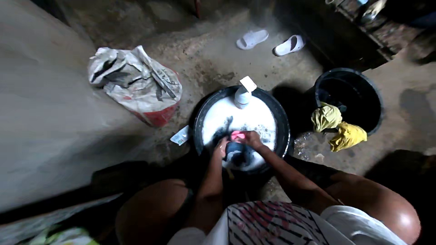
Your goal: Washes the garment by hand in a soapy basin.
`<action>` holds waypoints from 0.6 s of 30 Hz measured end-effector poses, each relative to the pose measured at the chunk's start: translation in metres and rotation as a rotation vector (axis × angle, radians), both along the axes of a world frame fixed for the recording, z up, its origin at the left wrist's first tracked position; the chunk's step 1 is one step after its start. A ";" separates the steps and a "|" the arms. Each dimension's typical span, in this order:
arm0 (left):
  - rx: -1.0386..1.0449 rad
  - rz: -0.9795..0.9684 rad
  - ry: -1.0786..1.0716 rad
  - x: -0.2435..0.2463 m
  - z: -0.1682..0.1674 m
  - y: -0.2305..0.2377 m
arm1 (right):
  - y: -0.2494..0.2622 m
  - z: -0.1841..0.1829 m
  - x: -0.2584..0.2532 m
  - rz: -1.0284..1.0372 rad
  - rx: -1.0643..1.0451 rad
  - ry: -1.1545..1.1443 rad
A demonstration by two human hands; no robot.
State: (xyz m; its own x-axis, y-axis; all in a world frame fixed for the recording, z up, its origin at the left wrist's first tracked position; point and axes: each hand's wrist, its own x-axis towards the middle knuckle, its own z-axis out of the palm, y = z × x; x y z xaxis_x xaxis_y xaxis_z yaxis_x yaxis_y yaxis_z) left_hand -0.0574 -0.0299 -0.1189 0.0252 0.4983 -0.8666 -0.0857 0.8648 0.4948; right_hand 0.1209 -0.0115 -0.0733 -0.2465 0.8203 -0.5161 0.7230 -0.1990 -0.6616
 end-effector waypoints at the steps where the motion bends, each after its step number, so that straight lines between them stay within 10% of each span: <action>1: 0.048 0.063 0.013 0.000 0.006 -0.003 | -0.001 0.006 -0.022 -0.013 0.093 0.166; 3: 0.145 0.136 0.042 0.002 0.015 -0.009 | -0.010 0.001 -0.042 0.019 0.147 0.317; 9: -0.088 -0.043 -0.047 -0.008 -0.004 0.002 | 0.006 -0.019 0.058 0.189 -0.217 -0.469; 13: -0.063 -0.052 -0.013 -0.004 -0.006 0.002 | 0.016 -0.025 0.071 -0.181 0.003 -0.460; 18: -0.038 -0.080 0.023 -0.004 -0.006 -0.002 | -0.002 -0.065 0.067 -0.033 -0.294 -0.427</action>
State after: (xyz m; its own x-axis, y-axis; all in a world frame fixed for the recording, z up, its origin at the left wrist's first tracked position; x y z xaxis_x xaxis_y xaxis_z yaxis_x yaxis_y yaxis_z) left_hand -0.0612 -0.0321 -0.1246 0.0431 0.4624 -0.8856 -0.0049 0.8866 0.4626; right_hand 0.1881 -0.0135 -0.1384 0.0597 0.6294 -0.7748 0.9064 -0.3593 -0.2221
